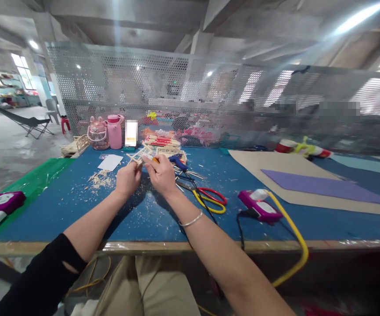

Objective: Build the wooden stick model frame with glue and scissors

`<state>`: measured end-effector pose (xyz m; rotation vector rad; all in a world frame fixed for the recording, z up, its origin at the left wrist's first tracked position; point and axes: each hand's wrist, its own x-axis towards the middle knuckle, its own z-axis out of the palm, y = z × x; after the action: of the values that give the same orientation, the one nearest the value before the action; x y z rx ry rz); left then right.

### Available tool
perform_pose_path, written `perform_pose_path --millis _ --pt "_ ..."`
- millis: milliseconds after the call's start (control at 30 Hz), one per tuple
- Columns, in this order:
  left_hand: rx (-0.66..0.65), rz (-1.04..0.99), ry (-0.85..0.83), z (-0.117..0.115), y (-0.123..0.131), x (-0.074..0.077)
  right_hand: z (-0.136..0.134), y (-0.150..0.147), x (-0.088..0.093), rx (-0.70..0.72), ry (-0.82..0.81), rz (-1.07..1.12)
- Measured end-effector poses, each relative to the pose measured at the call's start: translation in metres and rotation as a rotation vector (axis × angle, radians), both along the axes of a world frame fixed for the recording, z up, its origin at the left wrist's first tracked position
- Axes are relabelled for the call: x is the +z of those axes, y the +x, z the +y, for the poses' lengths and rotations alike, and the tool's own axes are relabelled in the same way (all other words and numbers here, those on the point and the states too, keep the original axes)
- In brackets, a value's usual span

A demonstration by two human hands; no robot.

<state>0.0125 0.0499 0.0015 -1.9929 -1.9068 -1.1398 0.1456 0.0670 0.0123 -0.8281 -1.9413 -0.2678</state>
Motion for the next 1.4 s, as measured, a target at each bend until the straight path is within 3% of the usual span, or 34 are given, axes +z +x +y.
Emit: perform_pose_path --millis 300,433,567,700,867,1100,1267,1400 --pt "-0.002 0.009 -0.016 -0.001 0.000 0.000 -0.002 -0.001 0.000 0.011 -0.011 -0.005" --pt "-0.032 -0.039 0.009 0.000 -0.002 -0.001 0.001 -0.003 -0.002 0.082 -0.012 -0.026" --pt "-0.062 -0.163 0.060 0.000 -0.006 0.000 0.014 0.004 -0.004 0.010 -0.070 0.160" --pt "-0.191 -0.440 0.122 -0.001 -0.010 0.001 0.015 0.015 0.002 0.061 -0.049 0.331" --pt "-0.245 -0.495 0.138 -0.004 -0.009 0.001 -0.009 0.006 0.009 0.147 0.067 0.020" --pt "-0.327 -0.419 0.172 -0.009 -0.010 0.001 -0.021 -0.013 0.003 0.073 0.119 -0.332" --pt "-0.292 -0.370 0.199 -0.008 -0.011 0.002 -0.010 -0.006 0.005 0.081 0.120 -0.316" --pt "-0.170 -0.322 0.174 -0.005 -0.013 0.003 0.004 0.009 0.007 -0.068 0.060 -0.113"
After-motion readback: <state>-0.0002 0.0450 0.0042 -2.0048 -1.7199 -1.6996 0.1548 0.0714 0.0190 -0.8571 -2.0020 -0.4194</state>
